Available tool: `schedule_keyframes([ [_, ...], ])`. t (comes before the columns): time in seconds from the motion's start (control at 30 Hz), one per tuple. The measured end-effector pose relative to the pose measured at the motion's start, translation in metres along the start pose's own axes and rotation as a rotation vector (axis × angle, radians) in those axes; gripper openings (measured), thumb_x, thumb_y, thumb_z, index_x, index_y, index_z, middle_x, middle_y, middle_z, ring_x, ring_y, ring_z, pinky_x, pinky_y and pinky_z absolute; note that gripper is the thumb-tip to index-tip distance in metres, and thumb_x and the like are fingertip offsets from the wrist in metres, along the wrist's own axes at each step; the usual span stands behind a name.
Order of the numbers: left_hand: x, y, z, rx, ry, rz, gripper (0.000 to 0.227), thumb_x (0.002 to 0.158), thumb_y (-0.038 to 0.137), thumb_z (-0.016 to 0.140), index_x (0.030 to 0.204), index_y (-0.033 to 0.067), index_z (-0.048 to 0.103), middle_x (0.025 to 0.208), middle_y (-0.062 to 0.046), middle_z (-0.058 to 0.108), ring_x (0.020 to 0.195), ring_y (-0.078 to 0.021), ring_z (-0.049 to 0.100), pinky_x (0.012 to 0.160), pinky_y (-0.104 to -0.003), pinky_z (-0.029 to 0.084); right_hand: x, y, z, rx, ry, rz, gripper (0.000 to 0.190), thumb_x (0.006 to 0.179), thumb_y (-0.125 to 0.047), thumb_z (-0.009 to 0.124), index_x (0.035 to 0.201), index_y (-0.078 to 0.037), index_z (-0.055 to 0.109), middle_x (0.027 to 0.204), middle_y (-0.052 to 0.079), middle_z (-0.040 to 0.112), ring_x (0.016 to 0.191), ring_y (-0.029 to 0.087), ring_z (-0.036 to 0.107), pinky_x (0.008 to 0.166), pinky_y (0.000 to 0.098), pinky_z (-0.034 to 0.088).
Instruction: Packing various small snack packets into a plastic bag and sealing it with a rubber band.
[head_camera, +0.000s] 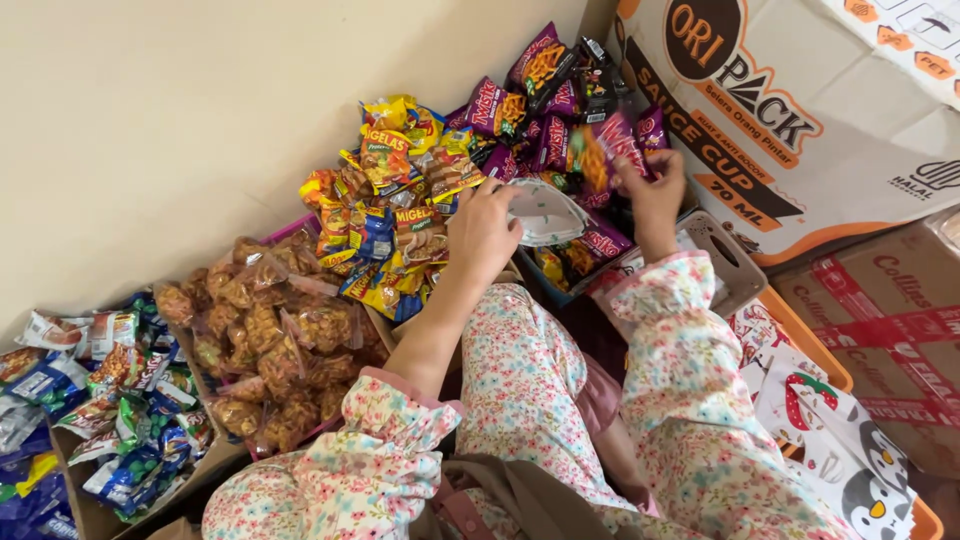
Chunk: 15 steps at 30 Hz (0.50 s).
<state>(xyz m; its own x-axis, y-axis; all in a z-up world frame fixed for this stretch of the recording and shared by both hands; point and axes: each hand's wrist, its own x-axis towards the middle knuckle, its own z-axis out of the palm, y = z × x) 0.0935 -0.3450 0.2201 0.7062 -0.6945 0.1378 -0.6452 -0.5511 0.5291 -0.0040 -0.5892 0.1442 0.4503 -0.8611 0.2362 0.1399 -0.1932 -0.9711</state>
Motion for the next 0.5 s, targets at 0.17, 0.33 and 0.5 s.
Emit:
schedule_keyframes([
  [0.17, 0.015, -0.009, 0.027, -0.084, 0.017, -0.017, 0.041, 0.080, 0.007, 0.072, 0.120, 0.0154, 0.070, 0.117, -0.009, 0.062, 0.109, -0.0402, 0.060, 0.077, -0.056, 0.063, -0.032, -0.094, 0.015, 0.440, -0.121, -0.001, 0.042, 0.092, -0.009, 0.082, 0.114, -0.013, 0.045, 0.109, 0.005, 0.058, 0.090, 0.017, 0.067, 0.064, 0.0319, 0.068],
  [0.33, 0.028, -0.018, 0.052, -0.272, 0.058, 0.018, 0.043, 0.076, 0.004, 0.074, 0.118, 0.0046, 0.069, 0.119, -0.017, 0.064, 0.110, -0.0478, 0.064, 0.083, -0.054, 0.061, -0.056, -0.076, 0.018, 0.309, -0.411, -0.187, 0.063, 0.089, -0.004, 0.077, 0.142, -0.004, 0.042, 0.135, 0.013, 0.053, 0.131, 0.025, 0.048, 0.113, 0.0419, 0.045],
  [0.5, 0.009, 0.000, 0.021, -0.519, 0.067, -0.100, 0.050, 0.073, 0.010, 0.073, 0.121, -0.0008, 0.066, 0.119, -0.025, 0.065, 0.116, -0.0494, 0.062, 0.094, -0.056, 0.054, -0.057, -0.029, 0.008, 0.013, -0.335, -0.346, 0.046, 0.085, 0.009, 0.081, 0.121, -0.003, 0.055, 0.108, 0.008, 0.052, 0.105, 0.020, 0.056, 0.096, 0.0387, 0.050],
])
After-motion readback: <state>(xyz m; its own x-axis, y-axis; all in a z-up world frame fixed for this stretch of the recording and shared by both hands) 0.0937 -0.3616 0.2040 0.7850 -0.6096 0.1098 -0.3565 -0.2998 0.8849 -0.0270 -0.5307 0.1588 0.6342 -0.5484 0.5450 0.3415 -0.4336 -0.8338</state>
